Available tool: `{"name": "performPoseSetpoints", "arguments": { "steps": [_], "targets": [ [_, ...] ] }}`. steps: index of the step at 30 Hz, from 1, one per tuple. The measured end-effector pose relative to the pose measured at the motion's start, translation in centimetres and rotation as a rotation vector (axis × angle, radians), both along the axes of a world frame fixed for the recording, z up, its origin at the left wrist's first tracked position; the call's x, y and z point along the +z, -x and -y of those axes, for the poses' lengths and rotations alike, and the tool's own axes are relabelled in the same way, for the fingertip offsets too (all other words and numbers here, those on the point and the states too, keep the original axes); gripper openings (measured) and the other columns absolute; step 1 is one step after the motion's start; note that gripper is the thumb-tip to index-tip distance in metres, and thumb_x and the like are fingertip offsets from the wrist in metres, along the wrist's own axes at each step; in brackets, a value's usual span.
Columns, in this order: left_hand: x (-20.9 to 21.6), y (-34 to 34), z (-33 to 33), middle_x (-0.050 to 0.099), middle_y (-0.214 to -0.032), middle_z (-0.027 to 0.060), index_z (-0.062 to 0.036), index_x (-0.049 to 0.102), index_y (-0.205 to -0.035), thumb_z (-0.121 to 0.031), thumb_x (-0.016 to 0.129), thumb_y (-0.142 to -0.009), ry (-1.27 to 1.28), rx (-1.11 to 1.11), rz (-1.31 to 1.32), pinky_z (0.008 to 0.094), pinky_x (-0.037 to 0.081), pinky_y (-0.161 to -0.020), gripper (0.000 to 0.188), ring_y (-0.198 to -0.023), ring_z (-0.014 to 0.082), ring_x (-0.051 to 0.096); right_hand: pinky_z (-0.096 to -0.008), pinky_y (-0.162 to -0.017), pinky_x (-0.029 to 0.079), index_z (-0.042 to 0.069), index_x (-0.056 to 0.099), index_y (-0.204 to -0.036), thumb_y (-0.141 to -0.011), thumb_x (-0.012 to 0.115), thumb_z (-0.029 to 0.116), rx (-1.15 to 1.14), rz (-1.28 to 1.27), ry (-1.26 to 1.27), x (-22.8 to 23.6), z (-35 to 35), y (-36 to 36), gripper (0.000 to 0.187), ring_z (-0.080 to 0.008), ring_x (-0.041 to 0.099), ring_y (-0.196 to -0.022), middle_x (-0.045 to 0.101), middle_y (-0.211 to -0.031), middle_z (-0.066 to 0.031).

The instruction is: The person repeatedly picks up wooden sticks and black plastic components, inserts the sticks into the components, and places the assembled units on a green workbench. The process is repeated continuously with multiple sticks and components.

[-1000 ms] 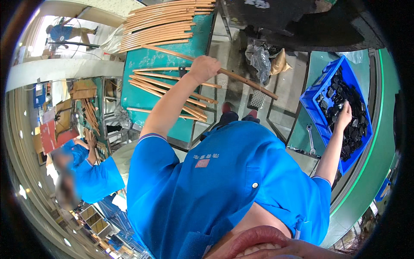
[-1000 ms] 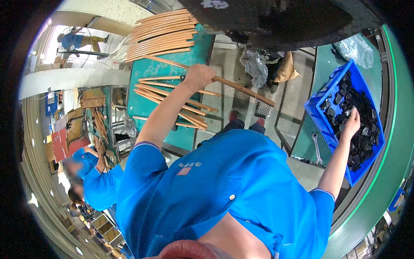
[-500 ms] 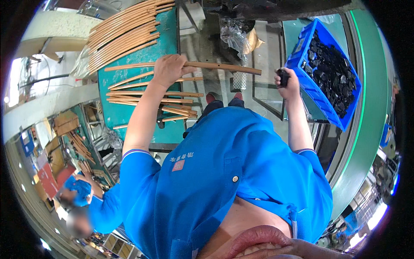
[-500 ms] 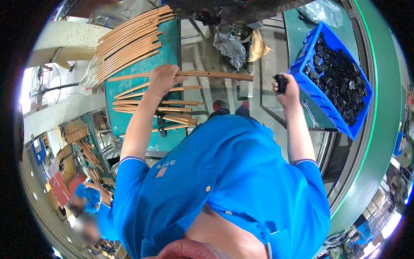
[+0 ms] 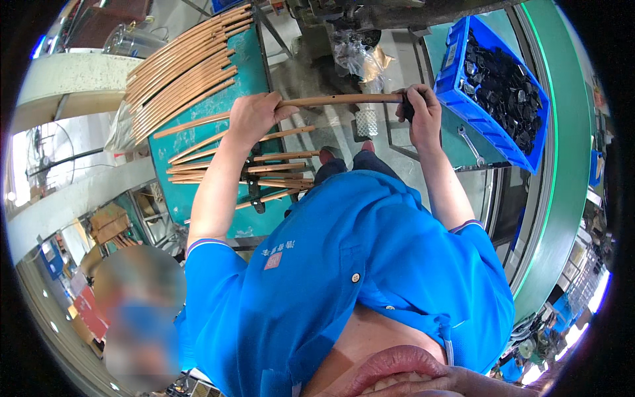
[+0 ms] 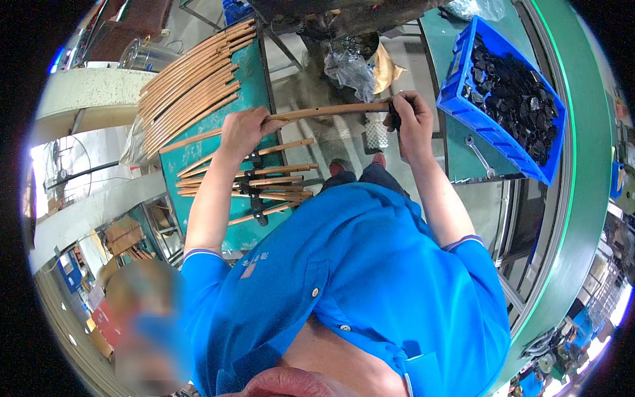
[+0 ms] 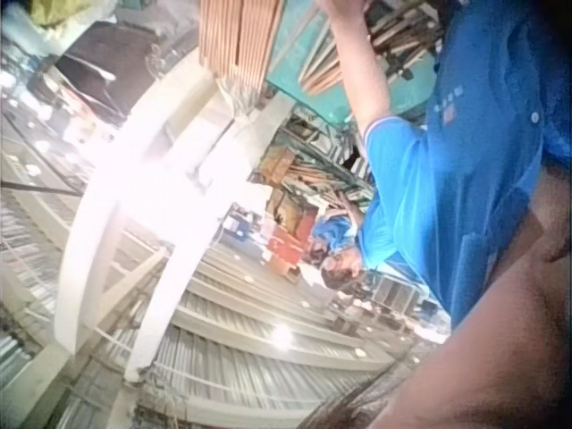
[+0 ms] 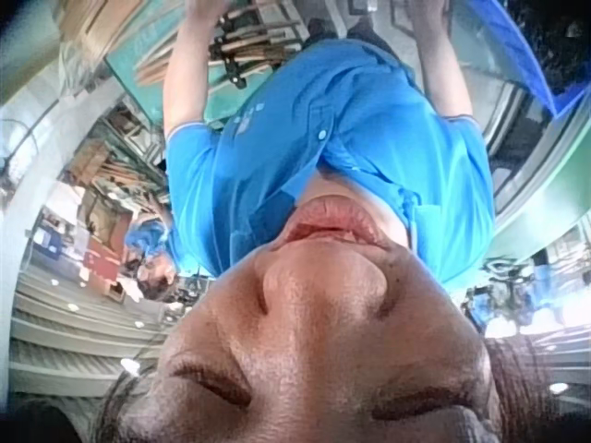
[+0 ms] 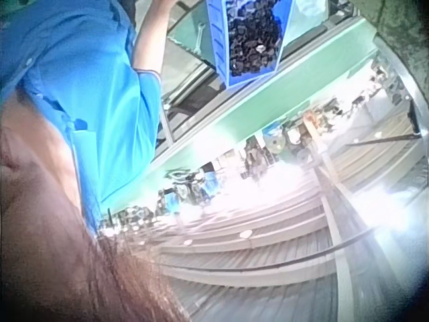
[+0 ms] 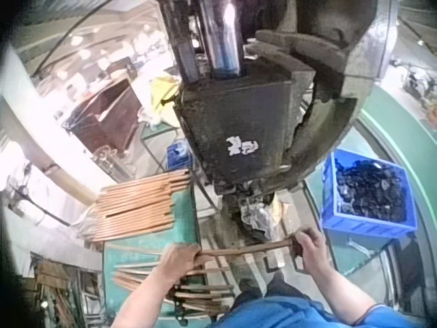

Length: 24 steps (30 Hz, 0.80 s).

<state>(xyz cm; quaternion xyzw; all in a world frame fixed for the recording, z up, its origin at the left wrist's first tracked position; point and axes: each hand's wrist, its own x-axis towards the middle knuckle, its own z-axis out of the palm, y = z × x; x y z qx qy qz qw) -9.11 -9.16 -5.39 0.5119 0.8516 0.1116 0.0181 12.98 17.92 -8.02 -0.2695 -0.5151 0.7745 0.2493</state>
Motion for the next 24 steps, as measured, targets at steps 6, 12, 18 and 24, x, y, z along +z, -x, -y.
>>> {"name": "performPoseSetpoints", "arguments": {
  "steps": [6, 12, 18, 24],
  "targets": [
    [2.3, -0.8, -2.4, 0.062, -0.061, 0.0101, -0.0070, 0.063, -0.070, -0.058, 0.060, -0.086, 0.060, -0.005, 0.094, 0.0432, 0.048, -0.054, 0.054, -0.065, 0.0307, 0.064, -0.0231, -0.053, 0.046, 0.001, 0.058, -0.098, -0.097, 0.058, 0.010, -0.088, -0.061, -0.328, 0.3, -1.9, -0.8, 0.008, -0.0098, 0.059, -0.060, 0.062, -0.079, -0.0048],
    [4.6, -3.0, -6.9, 0.060, -0.060, 0.0087, -0.0078, 0.056, -0.064, -0.060, 0.062, -0.083, 0.092, 0.007, 0.039, 0.0431, 0.047, -0.052, 0.056, -0.059, 0.0312, 0.061, -0.0241, -0.049, 0.043, 0.003, 0.055, -0.095, -0.098, 0.056, 0.013, -0.014, 0.036, -0.375, 1.9, -5.8, -2.7, 0.011, -0.0113, 0.057, -0.056, 0.061, -0.077, -0.0060],
    [3.6, -4.8, -11.3, 0.053, -0.054, 0.0036, -0.0125, 0.047, -0.060, -0.057, 0.067, -0.079, -0.364, -0.156, -0.457, 0.0328, 0.046, -0.045, 0.053, -0.050, 0.0227, 0.057, -0.0259, -0.045, 0.040, 0.006, 0.053, -0.096, -0.098, 0.055, 0.023, -0.095, 0.210, 0.035, 2.2, -7.9, -4.0, 0.017, -0.0136, 0.056, -0.054, 0.059, -0.075, -0.0061],
    [3.5, -7.9, -13.5, 0.057, -0.061, 0.0029, -0.0119, 0.051, -0.065, -0.053, 0.070, -0.078, -0.298, -0.113, -0.199, 0.0349, 0.049, -0.050, 0.047, -0.057, 0.0240, 0.062, -0.0240, -0.046, 0.042, 0.004, 0.057, -0.088, -0.097, 0.055, 0.011, -0.102, -0.123, -0.352, 2.5, -11.8, -6.0, 0.011, -0.0116, 0.055, -0.053, 0.065, -0.077, -0.0098]
  ]
}}
